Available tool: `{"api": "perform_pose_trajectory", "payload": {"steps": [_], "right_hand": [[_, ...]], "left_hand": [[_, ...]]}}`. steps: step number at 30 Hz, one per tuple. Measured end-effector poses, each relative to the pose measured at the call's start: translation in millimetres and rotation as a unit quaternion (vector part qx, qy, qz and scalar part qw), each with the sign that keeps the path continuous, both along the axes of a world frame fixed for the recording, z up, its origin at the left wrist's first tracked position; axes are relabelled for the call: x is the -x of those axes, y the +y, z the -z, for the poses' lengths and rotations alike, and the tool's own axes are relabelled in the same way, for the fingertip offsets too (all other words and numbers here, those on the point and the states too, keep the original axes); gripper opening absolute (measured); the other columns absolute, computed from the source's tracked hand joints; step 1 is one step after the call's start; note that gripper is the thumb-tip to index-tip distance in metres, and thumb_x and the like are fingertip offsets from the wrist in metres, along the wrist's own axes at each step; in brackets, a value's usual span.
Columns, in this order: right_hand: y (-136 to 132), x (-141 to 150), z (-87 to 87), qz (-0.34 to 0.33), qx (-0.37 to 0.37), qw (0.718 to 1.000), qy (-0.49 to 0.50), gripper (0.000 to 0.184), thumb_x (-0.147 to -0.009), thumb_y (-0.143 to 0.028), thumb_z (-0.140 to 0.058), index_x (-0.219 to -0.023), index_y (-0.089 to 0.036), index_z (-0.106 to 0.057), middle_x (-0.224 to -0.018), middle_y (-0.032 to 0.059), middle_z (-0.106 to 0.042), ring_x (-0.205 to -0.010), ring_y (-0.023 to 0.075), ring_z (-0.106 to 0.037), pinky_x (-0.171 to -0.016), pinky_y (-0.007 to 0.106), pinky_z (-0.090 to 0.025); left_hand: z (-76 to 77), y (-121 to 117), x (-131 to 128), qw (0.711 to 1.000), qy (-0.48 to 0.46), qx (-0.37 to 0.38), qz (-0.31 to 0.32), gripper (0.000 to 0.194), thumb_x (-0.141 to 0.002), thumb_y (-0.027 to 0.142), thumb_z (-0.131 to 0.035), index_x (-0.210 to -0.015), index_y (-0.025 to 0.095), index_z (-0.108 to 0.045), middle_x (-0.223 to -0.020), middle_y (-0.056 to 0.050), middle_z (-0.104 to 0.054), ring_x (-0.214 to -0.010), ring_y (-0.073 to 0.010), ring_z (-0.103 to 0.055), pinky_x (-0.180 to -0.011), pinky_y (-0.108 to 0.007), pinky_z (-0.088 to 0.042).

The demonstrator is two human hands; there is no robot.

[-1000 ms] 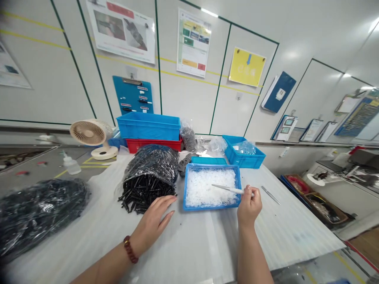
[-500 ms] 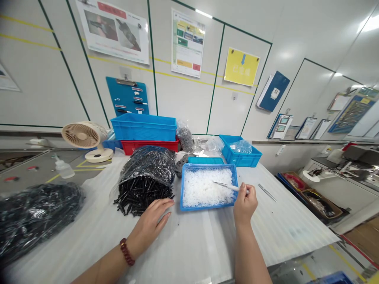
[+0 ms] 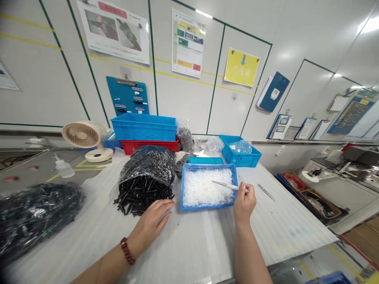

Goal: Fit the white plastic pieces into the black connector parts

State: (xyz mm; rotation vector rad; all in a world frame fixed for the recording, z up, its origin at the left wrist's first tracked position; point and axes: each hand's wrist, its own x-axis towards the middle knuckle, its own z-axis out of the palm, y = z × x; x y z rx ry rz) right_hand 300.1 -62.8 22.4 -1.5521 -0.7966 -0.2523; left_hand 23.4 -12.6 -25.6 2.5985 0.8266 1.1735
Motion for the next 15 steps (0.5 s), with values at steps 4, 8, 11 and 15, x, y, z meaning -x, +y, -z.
{"api": "perform_pose_trajectory", "payload": {"steps": [4, 8, 11, 15], "right_hand": [[1.1, 2.5, 0.0, -0.034, 0.008, 0.999, 0.025, 0.034, -0.082, -0.051, -0.041, -0.066, -0.021, -0.043, -0.05, -0.0061, -0.042, -0.045, 0.011, -0.039, -0.047, 0.023, -0.03], [2.3, 4.4, -1.3, -0.054, 0.01, 0.998, 0.042, 0.034, -0.082, -0.051, -0.041, -0.066, -0.021, -0.043, -0.05, -0.0061, -0.043, -0.045, 0.0108, -0.038, -0.046, 0.023, -0.03], [3.7, 4.9, -1.2, -0.067, 0.023, 0.996, 0.049, 0.035, -0.081, -0.052, -0.041, -0.065, -0.021, -0.043, -0.049, -0.0063, -0.043, -0.044, 0.0106, -0.038, -0.045, 0.022, -0.029], [7.0, 6.2, 1.0, -0.099, 0.053, 0.992, 0.05, 0.035, -0.08, -0.053, -0.042, -0.066, -0.021, -0.044, -0.048, -0.0063, -0.045, -0.042, 0.0101, -0.038, -0.045, 0.022, -0.029]], "left_hand": [[1.3, 0.4, -0.2, 1.0, 0.005, -0.005, 0.002, 0.025, -0.086, 0.013, -0.04, -0.105, 0.016, -0.055, -0.103, -0.009, -0.058, -0.096, -0.0206, -0.052, -0.084, -0.039, -0.047], [1.2, 0.4, -0.3, 1.0, 0.01, -0.004, 0.003, 0.025, -0.086, 0.013, -0.04, -0.105, 0.016, -0.054, -0.102, -0.008, -0.058, -0.095, -0.0205, -0.053, -0.083, -0.039, -0.047], [1.7, 0.6, -0.5, 1.0, 0.01, -0.006, 0.002, 0.024, -0.086, 0.013, -0.039, -0.105, 0.017, -0.055, -0.102, -0.008, -0.058, -0.095, -0.0205, -0.053, -0.083, -0.039, -0.047], [3.0, 1.0, -0.9, 1.0, 0.011, -0.009, 0.001, 0.024, -0.086, 0.014, -0.039, -0.104, 0.016, -0.055, -0.102, -0.008, -0.058, -0.095, -0.0205, -0.053, -0.084, -0.039, -0.046]]}}
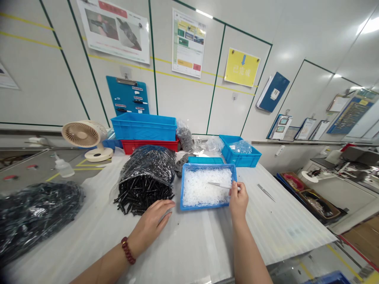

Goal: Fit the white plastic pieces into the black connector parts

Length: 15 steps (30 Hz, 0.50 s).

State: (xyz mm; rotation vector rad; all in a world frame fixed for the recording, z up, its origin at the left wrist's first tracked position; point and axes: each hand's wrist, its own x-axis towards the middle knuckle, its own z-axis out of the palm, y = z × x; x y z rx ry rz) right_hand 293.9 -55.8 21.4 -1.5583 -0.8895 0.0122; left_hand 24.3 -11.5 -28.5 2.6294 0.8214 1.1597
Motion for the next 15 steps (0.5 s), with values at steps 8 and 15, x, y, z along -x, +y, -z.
{"api": "perform_pose_trajectory", "payload": {"steps": [8, 15], "right_hand": [[5.4, -4.9, 6.2, -0.061, -0.021, 0.994, 0.093, 0.037, -0.075, -0.056, -0.049, -0.066, -0.02, -0.048, -0.052, -0.0046, -0.051, -0.045, 0.0093, -0.039, -0.045, 0.021, -0.03], [-1.0, 8.0, 0.8, -0.177, -0.039, 0.977, 0.115, 0.033, -0.076, -0.051, -0.052, -0.066, -0.019, -0.049, -0.048, -0.0047, -0.049, -0.048, 0.0101, -0.044, -0.05, 0.021, -0.034]], "left_hand": [[-0.1, -0.6, 0.1, 1.0, -0.001, 0.005, -0.001, 0.025, -0.087, 0.015, -0.039, -0.107, 0.017, -0.055, -0.102, -0.008, -0.059, -0.095, -0.0207, -0.054, -0.084, -0.04, -0.047], [-1.1, -1.7, -3.1, 1.0, -0.006, 0.017, -0.025, 0.024, -0.089, 0.023, -0.041, -0.11, 0.016, -0.051, -0.101, -0.008, -0.061, -0.092, -0.0203, -0.056, -0.083, -0.038, -0.047]]}}
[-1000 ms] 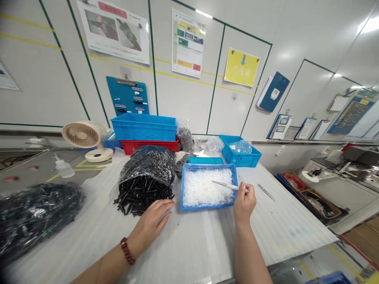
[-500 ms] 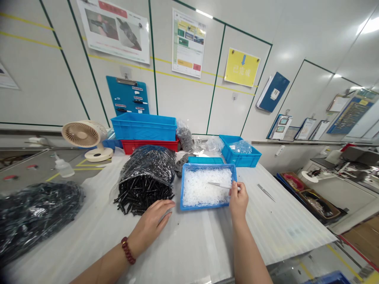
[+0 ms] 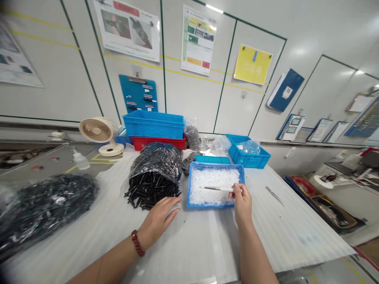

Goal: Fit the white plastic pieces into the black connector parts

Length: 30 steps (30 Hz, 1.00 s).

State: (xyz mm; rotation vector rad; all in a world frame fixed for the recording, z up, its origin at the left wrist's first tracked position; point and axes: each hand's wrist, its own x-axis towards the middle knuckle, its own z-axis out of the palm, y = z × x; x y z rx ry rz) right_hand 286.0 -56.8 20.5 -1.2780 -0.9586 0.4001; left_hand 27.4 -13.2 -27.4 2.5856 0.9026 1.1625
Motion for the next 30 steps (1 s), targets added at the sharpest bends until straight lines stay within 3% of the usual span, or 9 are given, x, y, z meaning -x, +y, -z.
{"api": "perform_pose_trajectory", "payload": {"steps": [6, 8, 10, 15, 18, 21, 24, 26, 30], "right_hand": [[-6.3, 30.0, 6.6, -0.143, 0.036, 0.979, -0.138, 0.03, -0.081, -0.046, -0.049, -0.066, -0.02, -0.051, -0.05, -0.0032, -0.053, -0.049, 0.0118, -0.047, -0.051, 0.023, -0.037], [-7.1, 35.9, 9.3, -0.152, 0.038, 0.97, -0.184, 0.03, -0.082, -0.045, -0.047, -0.066, -0.02, -0.051, -0.052, -0.0027, -0.054, -0.05, 0.0118, -0.047, -0.051, 0.023, -0.036], [-7.3, 37.6, 10.9, -0.143, 0.035, 0.967, -0.21, 0.03, -0.083, -0.044, -0.046, -0.066, -0.02, -0.052, -0.051, -0.0028, -0.053, -0.048, 0.0117, -0.046, -0.05, 0.024, -0.035], [-7.8, 39.1, 10.2, -0.107, -0.001, 0.96, -0.258, 0.028, -0.084, -0.04, -0.046, -0.064, -0.021, -0.052, -0.053, -0.0024, -0.052, -0.05, 0.0123, -0.048, -0.052, 0.025, -0.037], [-8.0, 47.9, 9.9, -0.155, -0.008, 0.946, -0.286, 0.028, -0.083, -0.039, -0.046, -0.062, -0.021, -0.052, -0.054, -0.0016, -0.052, -0.053, 0.0133, -0.049, -0.055, 0.026, -0.038], [-6.6, 55.4, 11.6, -0.196, 0.015, 0.937, -0.29, 0.029, -0.081, -0.041, -0.047, -0.061, -0.022, -0.053, -0.054, -0.0008, -0.054, -0.053, 0.0144, -0.05, -0.055, 0.027, -0.038], [-4.3, 53.5, 14.0, -0.166, 0.058, 0.955, -0.239, 0.031, -0.08, -0.046, -0.047, -0.062, -0.021, -0.052, -0.051, -0.0021, -0.053, -0.049, 0.0138, -0.048, -0.052, 0.025, -0.037], [-3.2, 48.6, 14.9, -0.135, 0.071, 0.968, -0.198, 0.032, -0.08, -0.048, -0.046, -0.064, -0.021, -0.052, -0.047, -0.0032, -0.052, -0.046, 0.013, -0.046, -0.049, 0.024, -0.035], [-2.7, 40.7, 14.1, -0.104, 0.061, 0.978, -0.168, 0.033, -0.08, -0.05, -0.046, -0.066, -0.02, -0.05, -0.046, -0.0037, -0.051, -0.046, 0.0125, -0.046, -0.048, 0.023, -0.034]], "left_hand": [[-6.2, -1.7, -3.4, 0.998, 0.046, 0.041, -0.002, 0.019, -0.086, 0.024, -0.052, -0.103, 0.018, -0.056, -0.089, -0.003, -0.065, -0.081, -0.0172, -0.057, -0.076, -0.033, -0.045], [-7.8, -2.3, -3.5, 0.996, 0.077, 0.048, 0.007, 0.011, -0.087, 0.022, -0.05, -0.089, 0.019, -0.06, -0.077, 0.0, -0.064, -0.072, -0.0156, -0.056, -0.071, -0.03, -0.043], [-9.1, -3.6, -3.2, 0.994, 0.102, 0.04, 0.02, 0.018, -0.089, 0.022, -0.047, -0.078, 0.018, -0.061, -0.069, 0.0, -0.062, -0.067, -0.0148, -0.055, -0.068, -0.029, -0.041], [-9.7, -7.6, -4.1, 0.992, 0.115, 0.015, 0.039, 0.03, -0.092, 0.028, -0.039, -0.072, 0.017, -0.058, -0.065, -0.001, -0.06, -0.065, -0.0149, -0.052, -0.069, -0.03, -0.038], [-9.0, -9.4, -5.9, 0.992, 0.109, 0.028, 0.054, 0.042, -0.095, 0.027, -0.029, -0.065, 0.017, -0.057, -0.06, 0.0, -0.058, -0.061, -0.0141, -0.051, -0.066, -0.029, -0.037], [-9.4, -10.5, -4.6, 0.99, 0.061, 0.101, 0.079, 0.042, -0.096, 0.03, -0.026, -0.075, 0.018, -0.06, -0.068, 0.0, -0.062, -0.066, -0.0142, -0.054, -0.066, -0.027, -0.04], [-10.7, -9.0, 1.4, 0.983, -0.034, 0.164, 0.07, 0.034, -0.095, 0.031, -0.026, -0.106, 0.018, -0.056, -0.097, -0.003, -0.064, -0.087, -0.0154, -0.056, -0.076, -0.027, -0.043], [-11.7, -6.6, 5.6, 0.984, -0.068, 0.16, 0.045, 0.034, -0.094, 0.034, -0.031, -0.117, 0.016, -0.048, -0.109, -0.006, -0.059, -0.098, -0.0172, -0.053, -0.084, -0.029, -0.041], [-12.4, -3.0, 6.7, 0.993, 0.018, 0.109, 0.034, 0.022, -0.089, 0.034, -0.046, -0.099, 0.017, -0.057, -0.091, -0.004, -0.063, -0.085, -0.0194, -0.054, -0.078, -0.033, -0.041]]}}
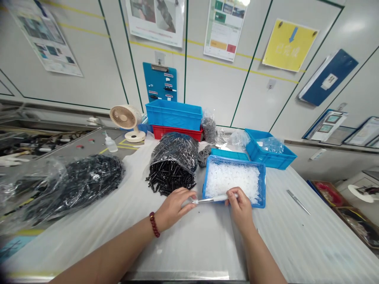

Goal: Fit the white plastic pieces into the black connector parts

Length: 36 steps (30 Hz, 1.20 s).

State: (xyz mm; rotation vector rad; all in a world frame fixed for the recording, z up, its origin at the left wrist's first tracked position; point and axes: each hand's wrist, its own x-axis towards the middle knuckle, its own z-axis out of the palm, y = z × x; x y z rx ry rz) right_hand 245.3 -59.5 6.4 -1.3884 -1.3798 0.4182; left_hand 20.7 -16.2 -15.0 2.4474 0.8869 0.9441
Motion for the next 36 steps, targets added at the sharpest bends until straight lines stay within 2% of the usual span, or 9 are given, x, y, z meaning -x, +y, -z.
{"api": "perform_pose_trajectory", "payload": {"steps": [6, 15, 18, 20, 22, 24, 29, 32, 36], "right_hand": [[-2.7, 7.6, -0.5, -0.024, -0.016, 0.998, -0.05, 0.03, -0.081, -0.044, -0.046, -0.064, -0.021, -0.05, -0.049, -0.0036, -0.051, -0.045, 0.0116, -0.044, -0.047, 0.023, -0.034], [-3.2, 35.2, 14.7, -0.101, -0.095, 0.979, -0.151, 0.022, -0.083, -0.031, -0.045, -0.065, -0.021, -0.053, -0.058, -0.0009, -0.052, -0.054, 0.013, -0.049, -0.053, 0.025, -0.037], [-2.8, 33.7, 12.1, -0.102, -0.1, 0.977, -0.158, 0.024, -0.084, -0.033, -0.044, -0.064, -0.021, -0.053, -0.057, -0.0006, -0.053, -0.055, 0.0133, -0.049, -0.053, 0.026, -0.037], [-3.3, 26.5, 7.2, -0.086, -0.104, 0.982, -0.129, 0.028, -0.085, -0.035, -0.043, -0.062, -0.021, -0.051, -0.055, -0.001, -0.051, -0.053, 0.0129, -0.049, -0.052, 0.025, -0.037], [-4.6, 13.2, 0.7, -0.021, -0.115, 0.991, -0.068, 0.031, -0.085, -0.038, -0.041, -0.061, -0.021, -0.049, -0.053, -0.0023, -0.05, -0.048, 0.0117, -0.047, -0.049, 0.024, -0.036], [-7.0, -4.9, -6.6, 0.098, -0.138, 0.986, 0.001, 0.03, -0.085, -0.041, -0.041, -0.065, -0.02, -0.048, -0.052, -0.0038, -0.048, -0.045, 0.0107, -0.045, -0.046, 0.023, -0.034], [-16.0, -50.1, -22.9, 0.377, -0.199, 0.904, 0.018, 0.031, -0.085, -0.046, -0.041, -0.07, -0.02, -0.046, -0.052, -0.0045, -0.045, -0.049, 0.0118, -0.044, -0.053, 0.024, -0.035], [-21.2, -65.7, -26.2, 0.46, -0.178, 0.87, -0.019, 0.034, -0.084, -0.049, -0.039, -0.066, -0.021, -0.045, -0.052, -0.0028, -0.045, -0.051, 0.0137, -0.043, -0.054, 0.025, -0.033], [-24.2, -73.2, -24.2, 0.508, -0.131, 0.848, -0.077, 0.038, -0.082, -0.053, -0.037, -0.063, -0.022, -0.045, -0.055, 0.0, -0.048, -0.052, 0.0159, -0.042, -0.052, 0.026, -0.027]], "left_hand": [[6.0, -1.3, -8.9, 0.992, 0.101, -0.073, 0.006, 0.028, -0.091, 0.025, -0.042, -0.067, 0.015, -0.054, -0.064, -0.001, -0.059, -0.064, -0.0156, -0.051, -0.067, -0.03, -0.039], [11.1, -10.9, -13.8, 0.991, 0.081, -0.102, 0.02, 0.027, -0.091, 0.029, -0.04, -0.074, 0.015, -0.056, -0.068, -0.003, -0.059, -0.07, -0.0176, -0.053, -0.079, -0.036, -0.041], [6.3, -11.5, -12.9, 0.994, 0.074, -0.081, 0.028, 0.025, -0.09, 0.029, -0.042, -0.075, 0.016, -0.057, -0.068, -0.003, -0.059, -0.069, -0.017, -0.053, -0.077, -0.035, -0.043], [3.6, -10.4, -10.8, 0.995, 0.055, -0.074, 0.024, 0.02, -0.089, 0.032, -0.046, -0.088, 0.016, -0.058, -0.078, -0.004, -0.061, -0.077, -0.0189, -0.054, -0.078, -0.036, -0.044], [3.4, -7.9, -7.8, 0.996, 0.027, -0.089, 0.001, 0.03, -0.088, 0.034, -0.047, -0.111, 0.016, -0.051, -0.099, -0.009, -0.059, -0.094, -0.0226, -0.052, -0.083, -0.039, -0.044], [5.5, -4.9, -5.1, 0.994, 0.006, -0.104, -0.026, 0.04, -0.088, 0.033, -0.045, -0.124, 0.016, -0.04, -0.114, -0.011, -0.053, -0.106, -0.0241, -0.047, -0.089, -0.041, -0.042], [11.5, -0.8, -3.0, 0.994, -0.002, -0.102, -0.039, 0.036, -0.089, 0.028, -0.042, -0.124, 0.019, -0.041, -0.113, -0.009, -0.055, -0.103, -0.0225, -0.051, -0.088, -0.039, -0.045], [12.1, -0.2, -2.9, 0.994, -0.003, -0.105, -0.037, 0.035, -0.088, 0.028, -0.042, -0.123, 0.019, -0.043, -0.111, -0.009, -0.057, -0.102, -0.0225, -0.053, -0.087, -0.039, -0.046], [11.6, 0.9, -2.0, 0.994, -0.001, -0.109, -0.032, 0.033, -0.088, 0.026, -0.043, -0.12, 0.019, -0.045, -0.11, -0.009, -0.058, -0.1, -0.0226, -0.054, -0.087, -0.039, -0.047]]}}
